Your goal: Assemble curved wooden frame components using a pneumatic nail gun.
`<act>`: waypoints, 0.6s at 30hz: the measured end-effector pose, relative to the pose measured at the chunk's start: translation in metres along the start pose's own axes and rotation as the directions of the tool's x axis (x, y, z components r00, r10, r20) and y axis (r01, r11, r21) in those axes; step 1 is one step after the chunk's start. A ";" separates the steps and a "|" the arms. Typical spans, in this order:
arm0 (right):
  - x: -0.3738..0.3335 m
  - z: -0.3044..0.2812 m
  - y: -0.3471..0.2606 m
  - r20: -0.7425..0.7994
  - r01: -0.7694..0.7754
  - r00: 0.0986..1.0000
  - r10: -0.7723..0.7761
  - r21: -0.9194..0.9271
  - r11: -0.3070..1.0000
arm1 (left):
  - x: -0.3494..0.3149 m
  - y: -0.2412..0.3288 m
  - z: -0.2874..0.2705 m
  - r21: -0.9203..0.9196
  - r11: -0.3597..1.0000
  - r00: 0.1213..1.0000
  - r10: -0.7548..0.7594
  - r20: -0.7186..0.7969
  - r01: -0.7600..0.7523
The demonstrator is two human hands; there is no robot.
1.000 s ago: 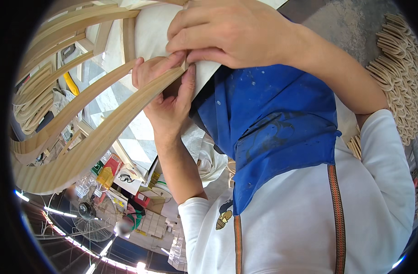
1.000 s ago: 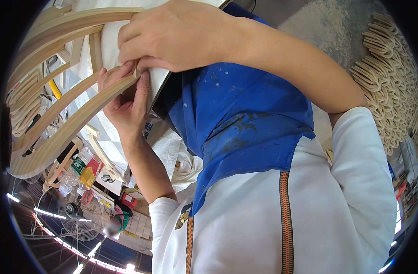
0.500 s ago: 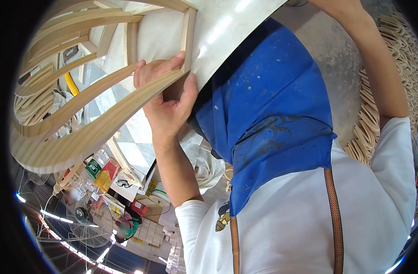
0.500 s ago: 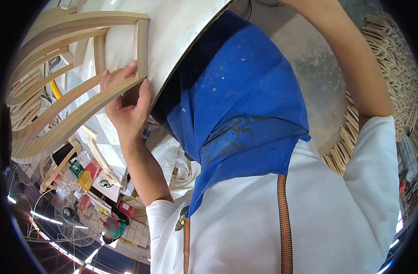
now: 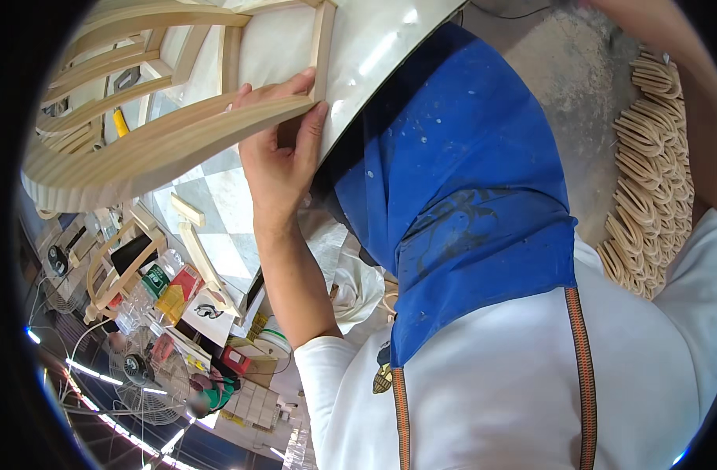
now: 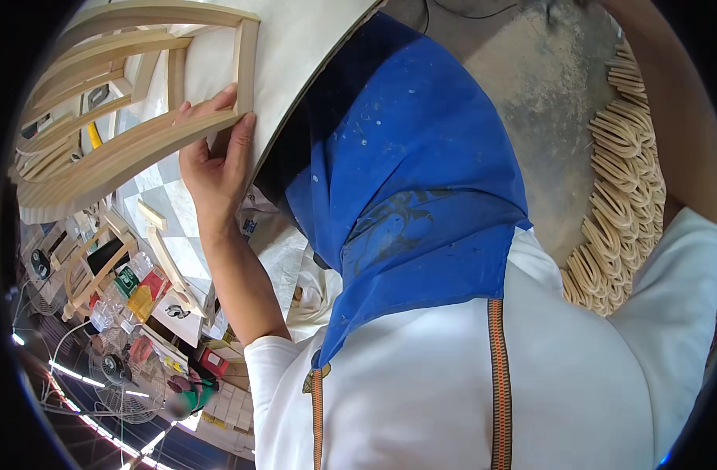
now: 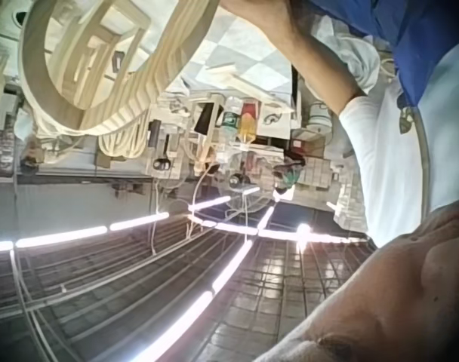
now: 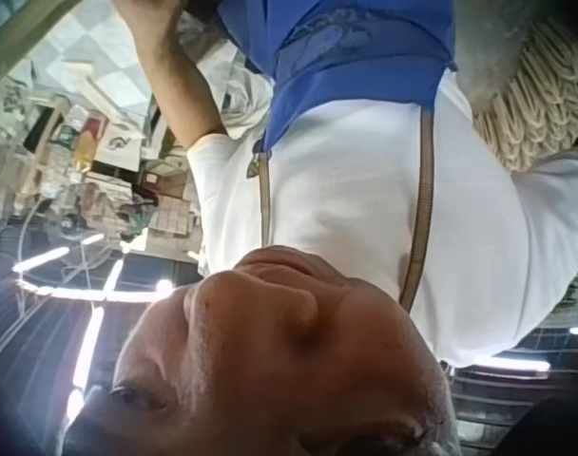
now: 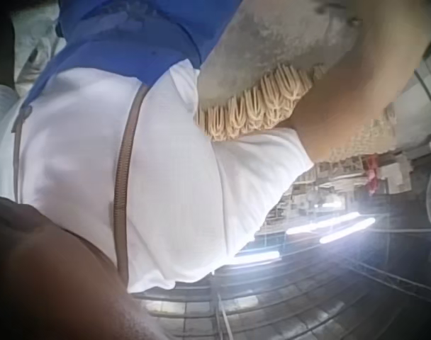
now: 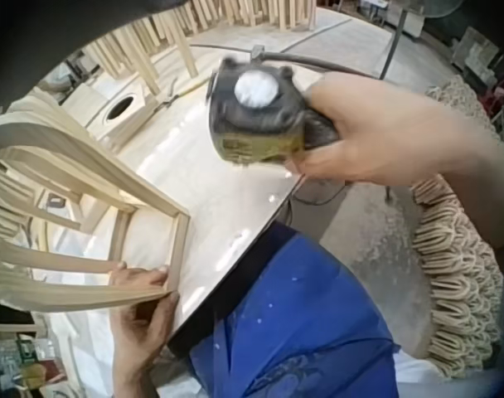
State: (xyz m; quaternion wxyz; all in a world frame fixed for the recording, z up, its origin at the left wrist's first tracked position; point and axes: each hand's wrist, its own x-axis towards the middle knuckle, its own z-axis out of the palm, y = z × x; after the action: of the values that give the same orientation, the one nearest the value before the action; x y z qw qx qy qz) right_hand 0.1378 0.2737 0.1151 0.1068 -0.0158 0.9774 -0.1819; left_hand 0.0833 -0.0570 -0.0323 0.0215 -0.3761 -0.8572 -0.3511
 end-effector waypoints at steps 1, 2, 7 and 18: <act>-0.006 0.000 -0.008 0.123 -0.209 0.977 0.174 0.397 0.894 | -0.002 -0.001 -0.001 0.001 1.000 1.000 -0.020 0.022 0.020; -0.003 0.007 0.008 0.293 -0.122 0.953 -0.081 0.614 0.780 | -0.004 -0.002 -0.003 0.003 0.999 0.998 -0.040 0.045 0.040; -0.040 0.106 -0.019 0.451 -0.445 0.892 0.021 0.885 -0.137 | -0.006 -0.007 0.001 -0.005 1.000 1.000 -0.017 -0.005 0.017; -0.037 0.158 -0.035 0.474 -0.435 0.880 0.022 0.825 -0.361 | -0.006 -0.003 0.006 -0.065 0.996 0.997 -0.070 -0.027 0.068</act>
State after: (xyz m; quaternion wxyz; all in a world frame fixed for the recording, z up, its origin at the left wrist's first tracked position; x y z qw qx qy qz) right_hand 0.2071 0.1882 -0.0086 0.2356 0.2561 0.3821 -0.8561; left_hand 0.0872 -0.0584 -0.0404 0.0100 -0.3415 -0.8576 -0.3844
